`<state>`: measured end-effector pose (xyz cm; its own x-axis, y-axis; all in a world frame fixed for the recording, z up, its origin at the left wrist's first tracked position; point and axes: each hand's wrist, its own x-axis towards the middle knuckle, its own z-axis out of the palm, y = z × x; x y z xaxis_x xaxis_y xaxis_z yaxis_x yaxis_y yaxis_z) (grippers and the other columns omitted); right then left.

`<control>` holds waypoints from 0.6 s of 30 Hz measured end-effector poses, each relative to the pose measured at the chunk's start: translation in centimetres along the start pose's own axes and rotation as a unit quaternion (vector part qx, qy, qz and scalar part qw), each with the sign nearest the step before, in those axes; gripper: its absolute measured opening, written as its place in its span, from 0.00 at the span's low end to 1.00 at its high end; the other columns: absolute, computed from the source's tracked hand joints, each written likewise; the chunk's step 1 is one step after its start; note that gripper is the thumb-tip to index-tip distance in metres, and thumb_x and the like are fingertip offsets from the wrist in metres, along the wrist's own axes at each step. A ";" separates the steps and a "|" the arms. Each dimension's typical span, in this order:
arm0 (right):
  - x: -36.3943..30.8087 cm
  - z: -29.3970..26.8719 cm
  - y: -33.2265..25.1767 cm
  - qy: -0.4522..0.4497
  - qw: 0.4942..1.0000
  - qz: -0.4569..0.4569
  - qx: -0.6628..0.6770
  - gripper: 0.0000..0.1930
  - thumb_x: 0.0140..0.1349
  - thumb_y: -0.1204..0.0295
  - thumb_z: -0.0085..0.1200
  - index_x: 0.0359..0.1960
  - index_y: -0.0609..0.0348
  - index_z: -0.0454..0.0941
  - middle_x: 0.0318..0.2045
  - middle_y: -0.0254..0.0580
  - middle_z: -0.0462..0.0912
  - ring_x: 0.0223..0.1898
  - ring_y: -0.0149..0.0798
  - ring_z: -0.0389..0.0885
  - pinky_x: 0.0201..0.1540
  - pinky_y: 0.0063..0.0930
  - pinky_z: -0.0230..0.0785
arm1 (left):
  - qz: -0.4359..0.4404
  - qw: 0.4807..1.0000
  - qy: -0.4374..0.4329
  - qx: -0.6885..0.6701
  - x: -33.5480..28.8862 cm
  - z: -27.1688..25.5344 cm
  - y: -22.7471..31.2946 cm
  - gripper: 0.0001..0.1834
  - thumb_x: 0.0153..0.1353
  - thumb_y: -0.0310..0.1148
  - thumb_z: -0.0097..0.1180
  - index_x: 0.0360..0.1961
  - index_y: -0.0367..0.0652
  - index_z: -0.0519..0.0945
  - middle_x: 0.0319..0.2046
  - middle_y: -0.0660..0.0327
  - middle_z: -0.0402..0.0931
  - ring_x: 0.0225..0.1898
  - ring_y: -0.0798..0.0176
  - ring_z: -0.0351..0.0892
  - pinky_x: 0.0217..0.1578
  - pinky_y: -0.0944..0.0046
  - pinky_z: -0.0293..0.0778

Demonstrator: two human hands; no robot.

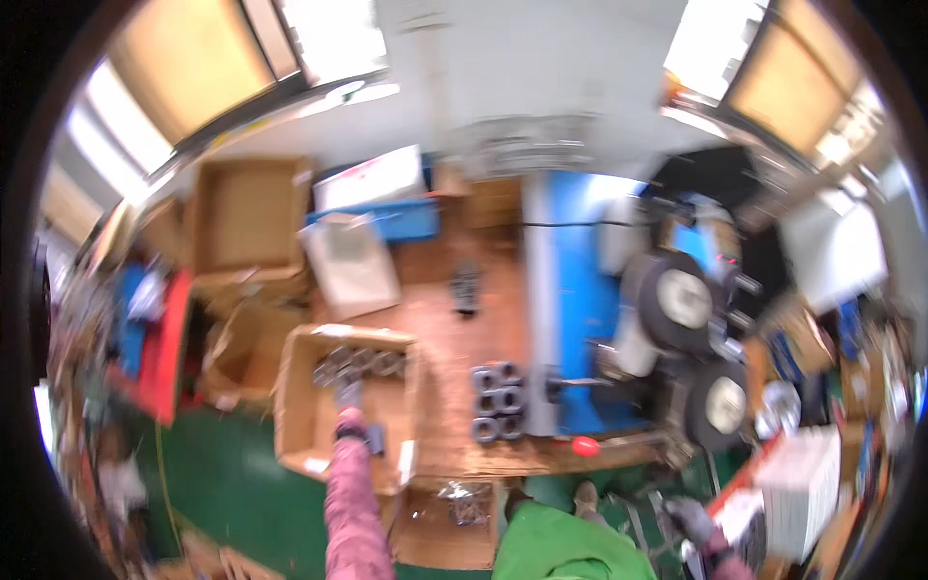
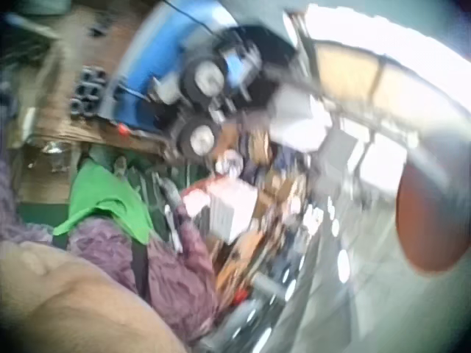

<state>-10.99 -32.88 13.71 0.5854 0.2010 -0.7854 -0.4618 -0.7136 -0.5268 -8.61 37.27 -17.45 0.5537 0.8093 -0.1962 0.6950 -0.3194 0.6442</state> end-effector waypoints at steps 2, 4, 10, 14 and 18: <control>-0.5 -0.7 0.4 0.045 0.993 0.021 0.111 0.15 0.60 0.60 0.46 0.32 0.61 0.77 0.21 0.30 0.72 0.22 0.25 0.66 0.24 0.23 0.58 | 0.011 0.993 -0.066 -0.100 -0.1 -9.6 -8.2 0.15 0.56 0.32 0.47 0.45 0.44 0.74 0.40 0.62 0.74 0.40 0.62 0.72 0.44 0.66 0.68; 1.2 -1.2 3.1 0.019 0.988 0.011 0.154 0.15 0.60 0.60 0.48 0.36 0.62 0.75 0.30 0.34 0.77 0.29 0.25 0.72 0.32 0.21 0.67 | -0.006 0.952 -0.102 -0.288 -1.1 -7.4 -1.5 0.15 0.56 0.32 0.49 0.45 0.42 0.75 0.40 0.68 0.74 0.39 0.65 0.71 0.43 0.68 0.68; 0.8 -2.3 2.8 0.019 0.957 0.024 0.287 0.11 0.59 0.67 0.51 0.39 0.60 0.73 0.32 0.35 0.79 0.25 0.23 0.74 0.25 0.16 0.70 | -0.228 0.889 -0.107 -0.383 -5.6 -11.6 5.6 0.16 0.48 0.45 0.55 0.39 0.55 0.78 0.39 0.71 0.76 0.43 0.68 0.69 0.44 0.55 0.57; 1.4 -2.7 5.6 -0.034 0.933 -0.003 0.358 0.11 0.59 0.67 0.51 0.39 0.59 0.73 0.31 0.34 0.78 0.25 0.23 0.75 0.23 0.16 0.69 | -0.098 0.820 -0.184 -0.534 -10.2 -11.6 4.8 0.13 0.55 0.44 0.51 0.38 0.52 0.78 0.37 0.67 0.78 0.43 0.60 0.72 0.44 0.55 0.63; 1.9 -3.1 7.0 -0.036 0.937 -0.008 0.347 0.08 0.60 0.70 0.48 0.38 0.60 0.72 0.29 0.35 0.77 0.23 0.23 0.71 0.23 0.15 0.67 | 0.003 0.764 -0.240 -0.599 -16.9 -9.4 2.4 0.14 0.59 0.42 0.44 0.38 0.47 0.78 0.41 0.59 0.78 0.44 0.55 0.75 0.48 0.51 0.67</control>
<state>-11.07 -39.61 9.56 0.5600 0.2709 -0.7830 -0.7905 -0.1080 -0.6028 -20.56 27.48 -5.64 0.8599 0.4431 -0.2532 -0.0672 0.5901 0.8045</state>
